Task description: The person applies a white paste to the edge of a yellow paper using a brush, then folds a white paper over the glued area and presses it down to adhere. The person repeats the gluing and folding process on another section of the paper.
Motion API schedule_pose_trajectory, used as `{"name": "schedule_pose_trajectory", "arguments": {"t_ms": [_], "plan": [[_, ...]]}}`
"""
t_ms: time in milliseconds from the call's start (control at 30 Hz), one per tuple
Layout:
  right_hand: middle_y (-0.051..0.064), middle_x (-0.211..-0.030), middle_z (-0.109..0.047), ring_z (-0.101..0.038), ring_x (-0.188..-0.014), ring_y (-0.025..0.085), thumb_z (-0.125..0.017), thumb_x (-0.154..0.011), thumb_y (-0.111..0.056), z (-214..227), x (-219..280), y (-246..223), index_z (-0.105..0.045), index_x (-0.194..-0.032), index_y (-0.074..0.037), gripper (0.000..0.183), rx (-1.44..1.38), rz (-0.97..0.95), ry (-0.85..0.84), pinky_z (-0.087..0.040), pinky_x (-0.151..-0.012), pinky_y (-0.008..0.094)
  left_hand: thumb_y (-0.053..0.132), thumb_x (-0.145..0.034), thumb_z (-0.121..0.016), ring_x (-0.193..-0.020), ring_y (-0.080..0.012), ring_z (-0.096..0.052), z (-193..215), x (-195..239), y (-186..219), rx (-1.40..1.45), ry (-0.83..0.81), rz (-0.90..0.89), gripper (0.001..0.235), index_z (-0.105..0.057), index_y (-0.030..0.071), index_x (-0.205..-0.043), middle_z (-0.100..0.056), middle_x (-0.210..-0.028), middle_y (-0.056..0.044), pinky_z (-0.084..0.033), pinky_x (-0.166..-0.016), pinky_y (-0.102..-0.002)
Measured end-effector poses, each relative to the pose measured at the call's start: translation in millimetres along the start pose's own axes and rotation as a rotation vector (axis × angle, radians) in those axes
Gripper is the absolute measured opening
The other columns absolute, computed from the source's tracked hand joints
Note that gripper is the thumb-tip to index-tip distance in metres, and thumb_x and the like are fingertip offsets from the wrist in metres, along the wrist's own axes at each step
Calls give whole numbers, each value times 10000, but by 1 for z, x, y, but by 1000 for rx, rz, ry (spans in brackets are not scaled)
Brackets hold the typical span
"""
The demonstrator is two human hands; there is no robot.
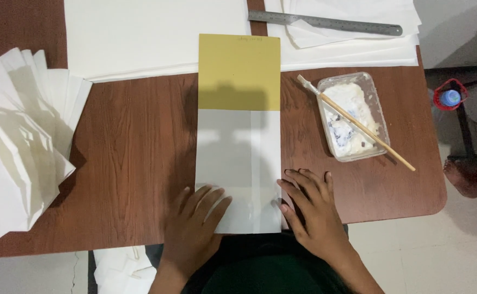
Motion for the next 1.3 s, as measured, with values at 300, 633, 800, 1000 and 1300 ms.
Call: {"name": "schedule_pose_trajectory", "arguments": {"t_ms": [300, 633, 800, 1000, 1300], "plan": [[16, -1383, -609, -505, -1328, 281, -607, -978, -159, 1, -3, 5, -683, -1258, -184, 291, 26, 21, 64, -216, -1197, 620, -61, -645, -704, -1195, -260, -648, 4, -16, 3, -76, -2, -12, 679, -637, 101, -1300, -698, -1251, -55, -494, -1028, -494], [6, -1228, -637, -576, -1174, 254, -780, -884, -270, 10, -22, 8, -694, -975, -209, 139, 81, 99, 165, -312, -1040, 500, 167, -847, -726, -850, -225, -713, 8, -47, -4, -119, -158, 79, 468, -648, 123, -1306, -756, -842, -5, -498, -1005, -472], [14, -1175, -619, -577, -1130, 244, -736, -933, -332, 11, -40, 5, -675, -980, -185, 166, 2, 181, 78, -341, -922, 424, 179, -876, -570, -890, -321, -705, -2, -64, -11, -51, -415, 176, 540, -562, 148, -1415, -783, -898, -49, -461, -929, -496], [-7, -1020, -586, -580, -966, 219, -693, -968, -304, -3, -48, 14, -666, -926, -164, 149, 12, 172, 55, -331, -835, 407, 546, -950, -522, -946, -348, -711, 41, -92, -23, 252, -553, 288, 619, -543, 157, -1431, -801, -911, -72, -456, -927, -492], [50, -1014, -603, -585, -954, 251, -645, -938, -251, -1, -61, 14, -666, -989, -98, 162, -6, 145, -32, -352, -806, 424, 298, -1089, -363, -789, -248, -586, 0, -78, -55, 372, -326, -34, 335, -619, 133, -950, -662, -874, -32, -413, -698, -405]]}}
Point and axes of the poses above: each hand's wrist, its own x-axis away from the middle knuckle, its own z-axis out of the back of the hand, y = z × x, the point moved 3 cm from there along -x, towards the middle knuckle
